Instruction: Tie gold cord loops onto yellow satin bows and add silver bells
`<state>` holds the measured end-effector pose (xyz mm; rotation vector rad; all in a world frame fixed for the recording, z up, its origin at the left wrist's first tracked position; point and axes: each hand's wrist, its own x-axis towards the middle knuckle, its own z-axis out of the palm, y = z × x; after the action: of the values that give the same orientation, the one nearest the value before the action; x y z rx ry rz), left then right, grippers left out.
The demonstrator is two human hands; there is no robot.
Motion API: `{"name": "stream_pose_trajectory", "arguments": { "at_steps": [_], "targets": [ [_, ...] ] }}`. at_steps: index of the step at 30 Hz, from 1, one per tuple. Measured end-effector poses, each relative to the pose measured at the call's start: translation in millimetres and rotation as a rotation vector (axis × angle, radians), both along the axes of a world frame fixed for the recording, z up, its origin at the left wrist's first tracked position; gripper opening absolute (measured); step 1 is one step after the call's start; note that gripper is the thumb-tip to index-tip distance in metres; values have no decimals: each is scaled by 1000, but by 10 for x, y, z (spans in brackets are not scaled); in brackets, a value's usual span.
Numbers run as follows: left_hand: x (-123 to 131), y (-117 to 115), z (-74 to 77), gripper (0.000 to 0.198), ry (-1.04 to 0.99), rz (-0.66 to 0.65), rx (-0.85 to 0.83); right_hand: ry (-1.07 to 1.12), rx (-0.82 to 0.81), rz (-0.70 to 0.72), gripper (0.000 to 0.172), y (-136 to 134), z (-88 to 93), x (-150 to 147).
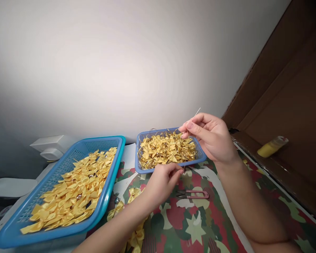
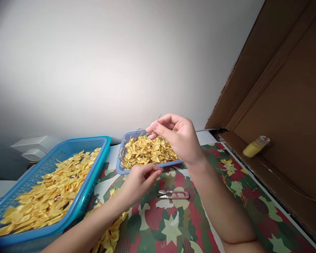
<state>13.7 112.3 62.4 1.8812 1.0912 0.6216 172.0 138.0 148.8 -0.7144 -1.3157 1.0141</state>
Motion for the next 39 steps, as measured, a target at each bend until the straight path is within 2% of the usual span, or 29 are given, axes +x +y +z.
{"name": "stream_pose_trajectory", "arguments": {
  "at_steps": [5, 9, 12, 14, 18, 20, 23, 30, 36, 39],
  "targets": [
    [0, 2, -44, 28, 73, -87, -12, 34, 29, -25, 18, 24, -10, 20],
    [-77, -10, -40, 22, 224, -206, -55, 52, 37, -14, 16, 30, -10, 35],
    [-187, -27, 49, 21, 391, -270, -105, 45, 30, -12, 15, 27, -5, 40],
    [-246, -34, 150, 26, 419, -238, -108, 39, 31, -10, 14, 22, -1, 41],
    [-260, -31, 323, 27, 112, 1, 83, 15, 18, 17, 12, -1, 0, 25],
    [-240, -21, 346, 37, -66, 64, 177, 5, 6, 42, 11, -20, -7, 1],
    [-226, 5, 315, 45, -291, 16, 156, -41, -21, 96, 10, -55, -18, -50],
    [-215, 52, 255, 31, -772, -147, -144, -167, -121, 222, 18, -72, -43, -181],
    [-209, 8, 319, 30, -884, -101, -314, -101, -142, 202, 18, -37, -123, -238],
    [-216, -25, 379, 29, -840, -154, -322, -20, -109, 185, 16, -52, -94, -188]
  ]
}}
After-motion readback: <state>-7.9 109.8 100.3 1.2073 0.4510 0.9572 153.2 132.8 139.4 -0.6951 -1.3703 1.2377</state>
